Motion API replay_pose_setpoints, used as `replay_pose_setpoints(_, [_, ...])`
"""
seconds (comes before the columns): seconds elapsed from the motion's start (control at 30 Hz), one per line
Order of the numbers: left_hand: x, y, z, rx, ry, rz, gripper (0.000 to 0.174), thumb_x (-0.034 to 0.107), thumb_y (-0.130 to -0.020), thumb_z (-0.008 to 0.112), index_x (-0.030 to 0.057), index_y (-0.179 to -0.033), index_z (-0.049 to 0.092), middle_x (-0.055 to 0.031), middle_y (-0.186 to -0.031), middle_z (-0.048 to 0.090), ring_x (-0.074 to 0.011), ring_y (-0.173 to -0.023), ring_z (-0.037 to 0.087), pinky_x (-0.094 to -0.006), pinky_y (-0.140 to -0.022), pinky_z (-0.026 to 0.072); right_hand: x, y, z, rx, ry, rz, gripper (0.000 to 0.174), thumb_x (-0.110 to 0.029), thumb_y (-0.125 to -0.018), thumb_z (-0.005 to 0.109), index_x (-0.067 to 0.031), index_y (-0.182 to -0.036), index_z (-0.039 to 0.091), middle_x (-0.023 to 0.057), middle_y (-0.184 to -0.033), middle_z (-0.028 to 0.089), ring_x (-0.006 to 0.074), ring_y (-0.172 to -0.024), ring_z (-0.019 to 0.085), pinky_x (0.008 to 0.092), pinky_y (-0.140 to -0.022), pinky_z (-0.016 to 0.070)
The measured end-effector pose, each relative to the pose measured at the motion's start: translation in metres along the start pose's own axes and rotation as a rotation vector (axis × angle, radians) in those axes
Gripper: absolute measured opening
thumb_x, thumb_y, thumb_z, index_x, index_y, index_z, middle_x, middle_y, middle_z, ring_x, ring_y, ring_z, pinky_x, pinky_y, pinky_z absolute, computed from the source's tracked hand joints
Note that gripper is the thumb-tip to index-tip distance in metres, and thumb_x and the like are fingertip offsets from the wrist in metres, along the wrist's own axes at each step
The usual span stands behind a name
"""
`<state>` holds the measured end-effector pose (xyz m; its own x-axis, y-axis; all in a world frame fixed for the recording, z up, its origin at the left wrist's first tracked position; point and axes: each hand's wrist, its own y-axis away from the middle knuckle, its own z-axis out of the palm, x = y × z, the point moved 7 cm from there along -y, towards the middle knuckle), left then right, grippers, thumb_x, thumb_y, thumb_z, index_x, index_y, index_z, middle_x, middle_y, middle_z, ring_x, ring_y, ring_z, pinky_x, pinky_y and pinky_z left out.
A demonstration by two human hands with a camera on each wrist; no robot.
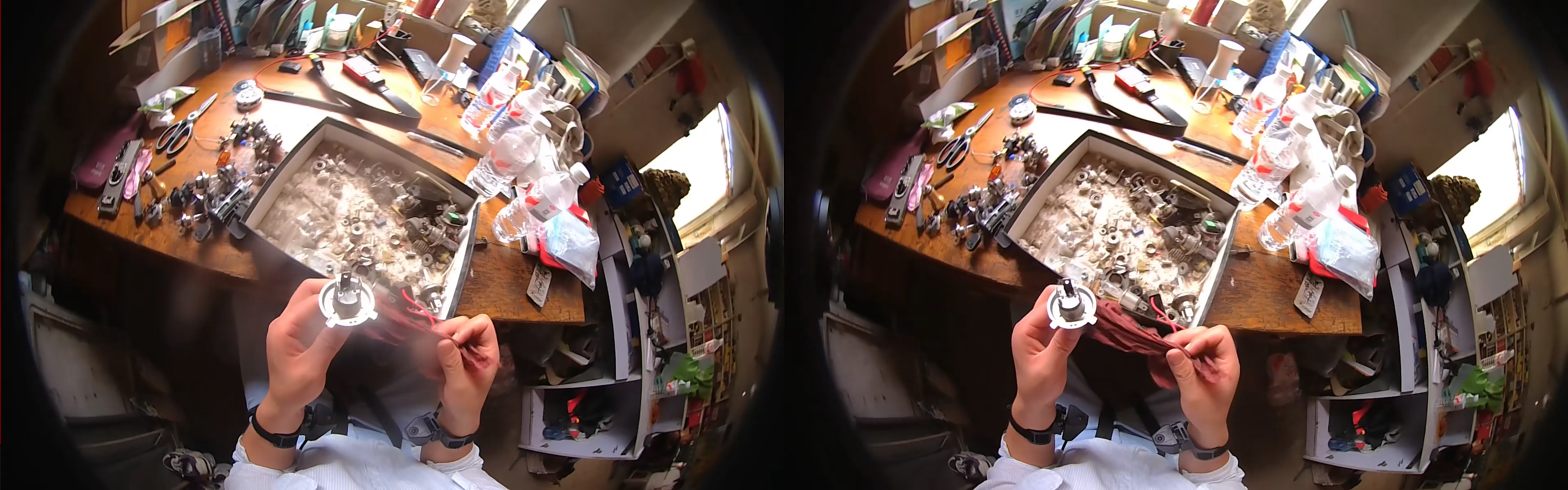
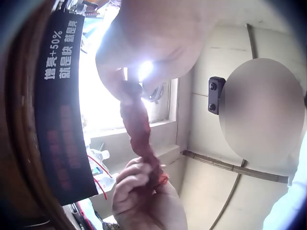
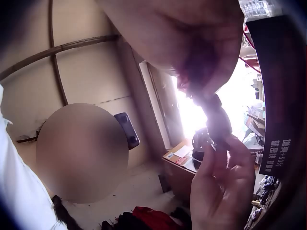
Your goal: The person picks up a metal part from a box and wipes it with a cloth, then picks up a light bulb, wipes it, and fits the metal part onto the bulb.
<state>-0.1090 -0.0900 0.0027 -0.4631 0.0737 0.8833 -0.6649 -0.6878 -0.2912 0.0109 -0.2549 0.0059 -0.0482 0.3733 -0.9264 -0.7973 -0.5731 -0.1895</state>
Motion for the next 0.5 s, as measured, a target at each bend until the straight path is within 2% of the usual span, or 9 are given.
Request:
replay_pose_setpoints(0.1, [0.000,0.000,-0.006,0.060,-0.008,-0.007,0.025,0.016,-0.094,0.062,-0.0049,-0.107,0.064,-0.0038,-0.106,0.054,-0.0082,-0.083,0.050,-0.0198,-0.067,0.0394,0.006,0.005,0.005,-0.043,0.091,0.155,0.024,-0.009,-0.088,0.071,-0.0039,-0.093,0.048,0.0055,-0.091,0.059,0.0091,-0.083,0.053,0.0233,-0.080,0.0426])
replay_pose_setpoints(0.17, [-0.008,-0.001,-0.011,0.082,-0.002,-0.048,0.023,0.015,-0.095,0.061,-0.0045,-0.106,0.064,-0.0032,-0.104,0.053,-0.0071,-0.080,0.049,-0.0199,-0.066,0.0391,0.009,0.003,0.004,-0.079,0.140,0.122,0.024,-0.012,-0.088,0.071,-0.0038,-0.097,0.050,0.0027,-0.091,0.055,0.0085,-0.084,0.051,0.0223,-0.080,0.0413])
replay_pose_setpoints(0.2, [-0.012,0.001,-0.014,0.049,0.015,-0.100,0.021,0.003,-0.092,0.060,-0.0043,-0.112,0.064,-0.0064,-0.113,0.054,-0.0104,-0.091,0.056,-0.0227,-0.076,0.0452,0.013,0.003,0.001,-0.083,0.114,0.141,0.025,-0.015,-0.089,0.070,-0.0036,-0.099,0.050,0.0033,-0.093,0.054,0.0089,-0.086,0.051,0.0229,-0.080,0.0414])
replay_pose_setpoints(0.27, [-0.016,0.002,-0.012,0.044,0.018,-0.107,0.021,0.003,-0.092,0.061,-0.0041,-0.111,0.065,-0.0068,-0.113,0.055,-0.0113,-0.094,0.056,-0.0238,-0.079,0.0456,0.015,0.004,-0.001,-0.086,0.088,0.161,0.025,-0.017,-0.090,0.069,-0.0033,-0.100,0.050,0.0039,-0.095,0.053,0.0094,-0.088,0.050,0.0235,-0.080,0.0415])
replay_pose_setpoints(0.33, [-0.024,0.003,-0.010,0.052,-0.047,-0.084,0.022,0.003,-0.087,0.066,-0.0013,-0.108,0.067,-0.0095,-0.115,0.056,-0.0167,-0.103,0.057,-0.0285,-0.088,0.0454,0.017,0.004,-0.005,0.010,-0.091,0.212,0.033,-0.029,-0.090,0.068,-0.0046,-0.099,0.047,0.0047,-0.089,0.054,0.0108,-0.081,0.052,0.0240,-0.073,0.0422])
replay_pose_setpoints(0.37, [-0.023,0.003,-0.010,0.052,-0.046,-0.084,0.022,0.003,-0.087,0.066,-0.0013,-0.108,0.067,-0.0095,-0.115,0.056,-0.0167,-0.103,0.057,-0.0285,-0.088,0.0454,0.015,0.004,0.000,0.010,-0.090,0.213,0.033,-0.029,-0.090,0.068,-0.0046,-0.099,0.047,0.0047,-0.089,0.054,0.0108,-0.081,0.052,0.0240,-0.073,0.0422])
replay_pose_setpoints(0.43, [-0.010,0.002,-0.006,0.048,-0.420,0.084,0.023,0.004,-0.083,0.070,0.0009,-0.105,0.068,-0.0117,-0.117,0.057,-0.0205,-0.101,0.058,-0.0308,-0.089,0.0458,0.004,0.003,0.008,0.055,-0.214,0.096,0.035,-0.033,-0.092,0.063,-0.0029,-0.102,0.047,0.0072,-0.091,0.055,0.0150,-0.085,0.055,0.0284,-0.079,0.0444])
replay_pose_setpoints(0.47, [-0.008,0.003,-0.004,0.080,-0.385,0.099,0.025,0.006,-0.079,0.073,0.0027,-0.103,0.069,-0.0118,-0.111,0.061,-0.0240,-0.096,0.060,-0.0327,-0.086,0.0468,0.003,0.004,0.008,0.062,-0.180,0.045,0.040,-0.036,-0.093,0.061,-0.0006,-0.106,0.048,0.0087,-0.096,0.056,0.0181,-0.092,0.057,0.0322,-0.084,0.0457])
replay_pose_setpoints(0.5, [-0.007,0.004,-0.002,0.078,-0.382,0.097,0.025,0.006,-0.079,0.073,0.0027,-0.103,0.069,-0.0118,-0.111,0.061,-0.0240,-0.096,0.060,-0.0327,-0.086,0.0468,0.002,0.005,0.013,0.064,-0.178,0.045,0.040,-0.036,-0.093,0.061,-0.0006,-0.106,0.048,0.0087,-0.096,0.056,0.0181,-0.092,0.057,0.0322,-0.084,0.0457])
